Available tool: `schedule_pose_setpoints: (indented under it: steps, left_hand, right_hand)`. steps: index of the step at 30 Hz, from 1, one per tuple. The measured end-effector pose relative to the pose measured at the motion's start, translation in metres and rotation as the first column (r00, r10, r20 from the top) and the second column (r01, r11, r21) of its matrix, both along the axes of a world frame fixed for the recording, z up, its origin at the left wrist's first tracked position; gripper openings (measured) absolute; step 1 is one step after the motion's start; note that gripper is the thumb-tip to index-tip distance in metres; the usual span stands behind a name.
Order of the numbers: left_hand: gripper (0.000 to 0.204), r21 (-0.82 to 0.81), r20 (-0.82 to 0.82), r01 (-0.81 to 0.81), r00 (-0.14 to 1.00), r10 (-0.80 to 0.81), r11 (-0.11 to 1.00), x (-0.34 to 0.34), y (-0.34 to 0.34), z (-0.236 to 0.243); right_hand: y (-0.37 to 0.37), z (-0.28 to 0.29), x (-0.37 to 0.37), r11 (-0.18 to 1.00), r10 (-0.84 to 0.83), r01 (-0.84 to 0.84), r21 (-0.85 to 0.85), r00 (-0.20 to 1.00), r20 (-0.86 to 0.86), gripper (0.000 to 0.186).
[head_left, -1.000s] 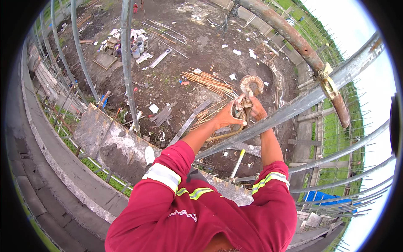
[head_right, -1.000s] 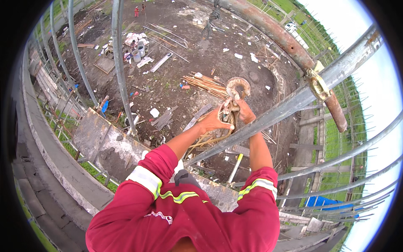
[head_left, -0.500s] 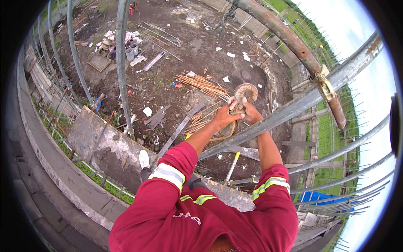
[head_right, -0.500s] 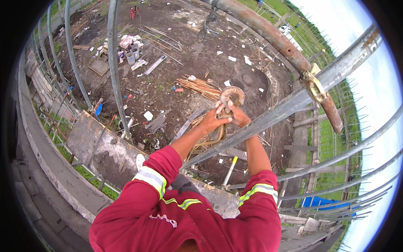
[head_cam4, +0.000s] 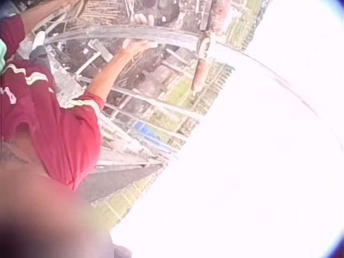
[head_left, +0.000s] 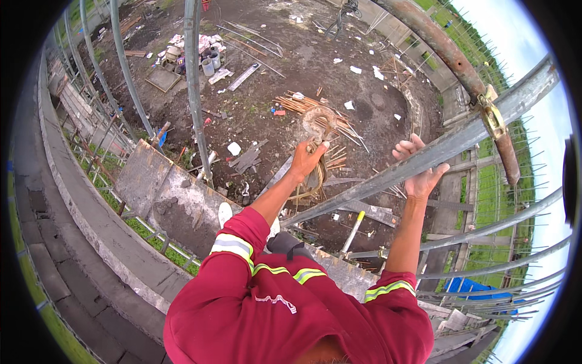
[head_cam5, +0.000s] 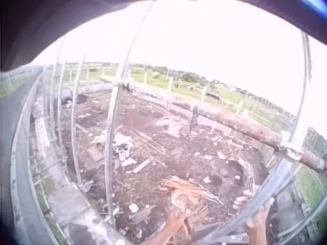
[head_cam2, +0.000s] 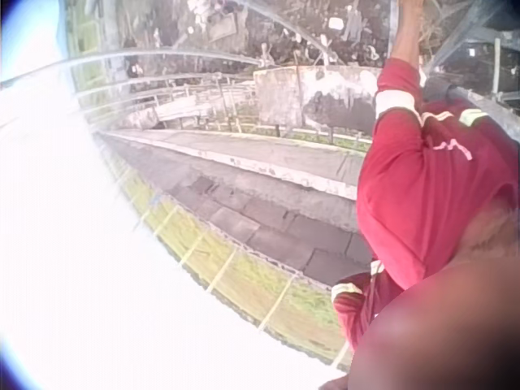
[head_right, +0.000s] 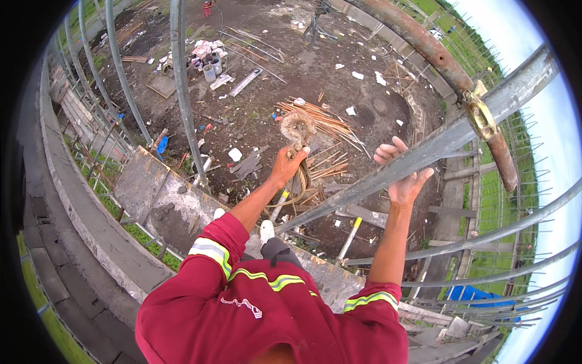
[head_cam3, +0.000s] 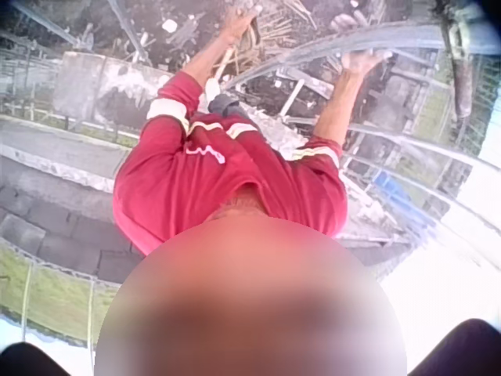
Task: The person smooths wet concrete on a curved wall using a trowel and a wooden float. They walk along scaffolding, adjust a hanging metal pipe, and continue leveling the concrete surface.
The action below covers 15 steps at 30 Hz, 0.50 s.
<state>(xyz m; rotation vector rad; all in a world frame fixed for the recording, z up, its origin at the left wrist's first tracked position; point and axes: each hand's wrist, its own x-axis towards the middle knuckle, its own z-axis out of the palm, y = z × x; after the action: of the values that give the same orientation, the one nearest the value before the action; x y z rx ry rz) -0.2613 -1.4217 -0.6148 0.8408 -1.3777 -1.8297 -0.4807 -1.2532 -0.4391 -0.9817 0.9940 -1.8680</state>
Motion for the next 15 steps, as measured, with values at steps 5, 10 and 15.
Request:
schedule_pose_setpoints:
  steps: [5,10,15]
  left_hand:
    - [0.029,-0.124,-0.167,-0.185,0.972,0.164,0.975,0.038,-0.053,0.032]
    - [0.040,-0.133,-0.085,-0.006,0.996,-0.006,0.991,0.074,-0.088,0.042]
    - [0.036,-0.134,-0.042,0.079,0.995,-0.085,0.988,0.086,-0.106,0.041]
  right_hand:
    - [-0.021,0.034,0.028,0.841,-0.526,0.539,0.046,0.835,-0.164,0.039]
    - [-0.025,0.031,0.028,0.776,-0.612,0.628,0.049,0.770,-0.179,0.038]
    - [-0.020,0.028,0.028,0.728,-0.656,0.683,0.055,0.718,-0.234,0.038]
